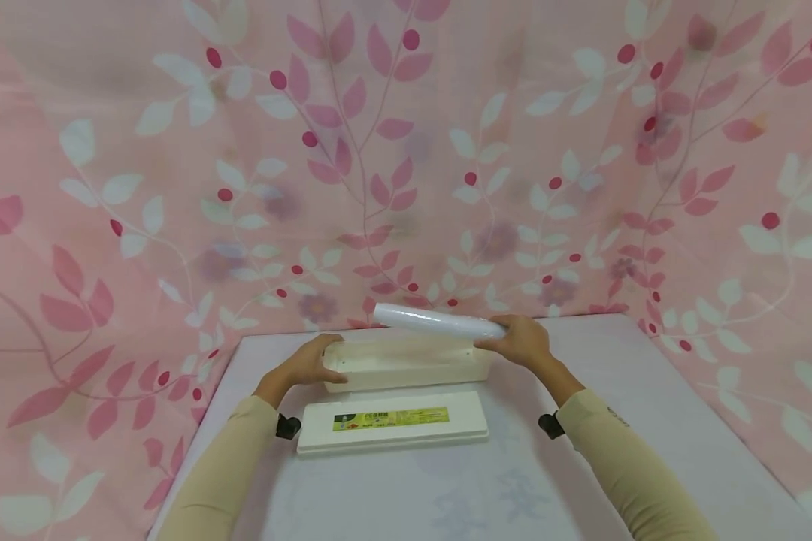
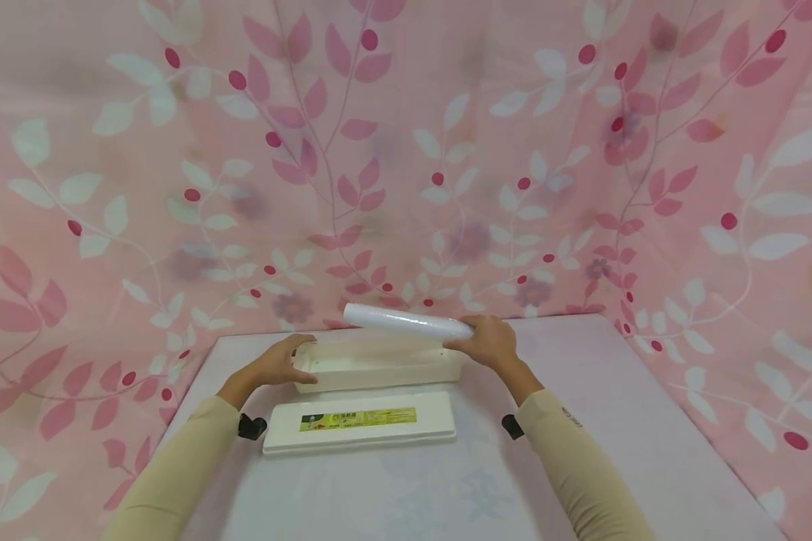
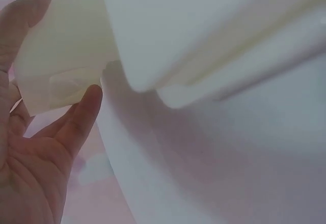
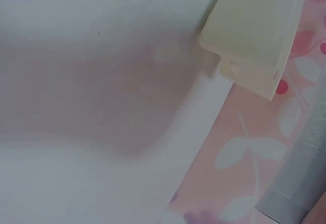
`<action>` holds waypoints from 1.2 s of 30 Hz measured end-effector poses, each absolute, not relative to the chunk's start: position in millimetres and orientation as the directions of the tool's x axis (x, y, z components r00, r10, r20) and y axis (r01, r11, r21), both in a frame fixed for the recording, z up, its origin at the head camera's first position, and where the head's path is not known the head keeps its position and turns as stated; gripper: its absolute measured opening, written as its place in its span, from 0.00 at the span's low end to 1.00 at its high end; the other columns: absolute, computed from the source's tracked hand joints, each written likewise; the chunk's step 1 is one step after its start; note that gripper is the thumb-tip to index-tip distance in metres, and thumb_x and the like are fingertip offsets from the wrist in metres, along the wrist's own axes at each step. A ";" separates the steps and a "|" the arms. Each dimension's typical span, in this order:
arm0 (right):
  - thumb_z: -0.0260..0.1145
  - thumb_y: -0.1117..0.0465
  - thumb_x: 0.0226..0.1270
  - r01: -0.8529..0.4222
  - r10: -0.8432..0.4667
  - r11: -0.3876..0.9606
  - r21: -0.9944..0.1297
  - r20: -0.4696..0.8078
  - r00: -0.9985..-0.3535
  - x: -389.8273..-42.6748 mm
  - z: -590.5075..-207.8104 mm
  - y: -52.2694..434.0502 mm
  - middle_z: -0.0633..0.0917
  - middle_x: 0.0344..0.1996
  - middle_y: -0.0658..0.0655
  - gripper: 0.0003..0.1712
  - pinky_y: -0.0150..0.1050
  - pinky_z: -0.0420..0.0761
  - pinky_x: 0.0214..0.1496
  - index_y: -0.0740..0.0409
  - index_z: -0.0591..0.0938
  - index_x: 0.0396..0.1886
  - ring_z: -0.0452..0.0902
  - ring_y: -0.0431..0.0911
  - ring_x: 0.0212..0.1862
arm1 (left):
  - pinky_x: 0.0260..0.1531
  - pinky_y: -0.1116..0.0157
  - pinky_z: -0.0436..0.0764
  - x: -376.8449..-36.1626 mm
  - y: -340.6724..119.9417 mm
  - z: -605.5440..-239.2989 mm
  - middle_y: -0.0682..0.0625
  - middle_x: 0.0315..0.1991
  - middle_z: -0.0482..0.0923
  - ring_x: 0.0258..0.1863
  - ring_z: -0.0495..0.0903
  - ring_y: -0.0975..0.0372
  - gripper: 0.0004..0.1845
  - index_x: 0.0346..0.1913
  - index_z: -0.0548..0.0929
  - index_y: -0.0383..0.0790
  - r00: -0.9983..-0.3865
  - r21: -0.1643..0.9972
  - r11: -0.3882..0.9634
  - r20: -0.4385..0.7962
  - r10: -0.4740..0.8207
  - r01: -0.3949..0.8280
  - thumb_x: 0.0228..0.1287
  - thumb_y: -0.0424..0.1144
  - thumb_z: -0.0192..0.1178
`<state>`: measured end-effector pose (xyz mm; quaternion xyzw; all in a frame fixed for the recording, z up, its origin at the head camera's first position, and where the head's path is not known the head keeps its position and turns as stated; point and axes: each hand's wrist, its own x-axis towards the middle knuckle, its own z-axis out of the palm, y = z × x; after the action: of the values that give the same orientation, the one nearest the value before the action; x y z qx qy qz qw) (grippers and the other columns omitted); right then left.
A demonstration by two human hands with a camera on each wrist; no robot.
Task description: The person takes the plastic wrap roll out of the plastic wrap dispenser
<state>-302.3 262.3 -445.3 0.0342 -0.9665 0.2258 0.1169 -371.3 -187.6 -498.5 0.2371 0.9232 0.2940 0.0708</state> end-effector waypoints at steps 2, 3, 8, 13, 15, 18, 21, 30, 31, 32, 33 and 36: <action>0.76 0.34 0.47 -0.113 -0.002 0.896 -0.430 0.250 -0.968 -302.4 -443.7 264.1 0.88 0.48 0.56 0.37 0.46 0.76 0.39 0.48 0.86 0.54 0.82 0.51 0.43 | 0.62 0.43 0.72 -371.4 -188.0 -496.6 0.39 0.66 0.71 0.61 0.73 0.47 0.52 0.68 0.69 0.38 -0.874 0.564 0.716 0.023 0.485 0.412 0.41 0.55 0.80; 0.76 0.34 0.46 -0.107 0.005 0.895 -0.433 0.249 -0.969 -302.2 -442.5 264.6 0.88 0.49 0.57 0.37 0.46 0.76 0.39 0.48 0.86 0.54 0.82 0.51 0.43 | 0.62 0.43 0.72 -371.1 -188.5 -495.3 0.39 0.66 0.71 0.61 0.73 0.47 0.52 0.68 0.69 0.37 -0.873 0.559 0.717 0.027 0.487 0.417 0.40 0.55 0.80; 0.76 0.34 0.46 -0.089 0.026 0.901 -0.424 0.258 -0.966 -304.5 -439.8 266.9 0.88 0.47 0.57 0.37 0.46 0.76 0.38 0.49 0.86 0.53 0.82 0.52 0.42 | 0.62 0.44 0.72 -370.9 -191.3 -492.1 0.39 0.66 0.71 0.61 0.73 0.47 0.53 0.69 0.68 0.36 -0.875 0.563 0.718 0.019 0.483 0.408 0.41 0.56 0.80; 0.74 0.33 0.47 -0.071 0.042 0.898 -0.435 0.245 -0.969 -304.6 -439.8 271.1 0.88 0.47 0.57 0.37 0.46 0.74 0.37 0.48 0.85 0.54 0.81 0.52 0.42 | 0.62 0.43 0.71 -371.4 -194.0 -493.2 0.39 0.67 0.69 0.61 0.72 0.46 0.53 0.70 0.67 0.37 -0.881 0.576 0.718 0.007 0.474 0.391 0.41 0.56 0.80; 0.74 0.32 0.47 -0.056 0.052 0.896 -0.441 0.229 -0.972 -302.8 -441.1 274.0 0.88 0.47 0.57 0.38 0.45 0.74 0.37 0.47 0.85 0.55 0.81 0.51 0.42 | 0.62 0.43 0.72 -370.6 -195.1 -495.6 0.39 0.67 0.69 0.61 0.72 0.46 0.53 0.70 0.67 0.38 -0.883 0.584 0.718 -0.006 0.469 0.378 0.41 0.56 0.80; 0.73 0.31 0.48 -0.037 0.065 0.894 -0.447 0.211 -0.975 -299.1 -443.5 279.6 0.88 0.47 0.57 0.39 0.45 0.74 0.36 0.48 0.84 0.56 0.81 0.52 0.42 | 0.63 0.42 0.71 -368.6 -195.9 -498.8 0.39 0.68 0.69 0.61 0.72 0.46 0.53 0.70 0.67 0.38 -0.885 0.607 0.710 -0.022 0.464 0.357 0.41 0.56 0.80; 0.72 0.30 0.48 -0.018 0.083 0.895 -0.446 0.206 -0.975 -296.8 -446.5 286.6 0.88 0.46 0.57 0.39 0.44 0.73 0.36 0.48 0.85 0.56 0.81 0.52 0.41 | 0.63 0.42 0.70 -368.0 -195.8 -501.6 0.39 0.68 0.68 0.62 0.72 0.46 0.54 0.71 0.66 0.38 -0.885 0.624 0.700 -0.029 0.465 0.348 0.41 0.55 0.80; 0.69 0.28 0.50 0.113 0.203 0.886 -0.450 0.156 -0.967 -290.2 -449.6 304.1 0.86 0.52 0.60 0.43 0.45 0.71 0.33 0.47 0.81 0.60 0.80 0.54 0.45 | 0.62 0.42 0.71 -367.9 -189.8 -503.5 0.36 0.69 0.65 0.63 0.71 0.44 0.56 0.73 0.63 0.35 -0.882 0.648 0.681 -0.033 0.471 0.340 0.42 0.56 0.79; 0.69 0.28 0.50 0.138 0.225 0.880 -0.456 0.143 -0.964 -288.3 -449.6 305.4 0.86 0.51 0.60 0.42 0.45 0.72 0.32 0.46 0.81 0.60 0.80 0.54 0.44 | 0.63 0.42 0.71 -368.0 -189.1 -503.3 0.36 0.69 0.66 0.63 0.70 0.44 0.56 0.72 0.63 0.35 -0.883 0.647 0.684 -0.035 0.469 0.338 0.42 0.56 0.79; 0.69 0.27 0.50 0.157 0.240 0.874 -0.460 0.128 -0.962 -285.9 -449.6 307.0 0.86 0.50 0.61 0.43 0.44 0.72 0.31 0.47 0.81 0.61 0.80 0.54 0.42 | 0.63 0.43 0.70 -368.3 -188.6 -503.1 0.37 0.69 0.66 0.63 0.70 0.45 0.57 0.72 0.63 0.36 -0.885 0.645 0.689 -0.040 0.464 0.332 0.42 0.56 0.80; 0.68 0.27 0.50 0.177 0.257 0.868 -0.464 0.115 -0.960 -283.7 -449.6 308.5 0.86 0.49 0.61 0.43 0.44 0.71 0.29 0.47 0.81 0.60 0.80 0.54 0.40 | 0.64 0.42 0.70 -368.4 -188.4 -502.7 0.37 0.68 0.66 0.63 0.70 0.45 0.56 0.72 0.63 0.36 -0.886 0.645 0.689 -0.040 0.463 0.331 0.41 0.55 0.80; 0.67 0.26 0.51 0.220 0.292 0.856 -0.468 0.088 -0.952 -277.7 -451.3 313.9 0.86 0.41 0.61 0.43 0.43 0.70 0.25 0.49 0.81 0.58 0.77 0.52 0.33 | 0.65 0.41 0.67 -369.4 -188.1 -502.3 0.37 0.69 0.66 0.65 0.69 0.45 0.56 0.71 0.63 0.36 -0.885 0.651 0.685 -0.043 0.463 0.327 0.41 0.53 0.81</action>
<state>-277.7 313.9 -451.3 -0.1333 -0.9601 0.2331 0.0781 -369.4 -188.1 -502.3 0.2165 0.9123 0.3323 0.1022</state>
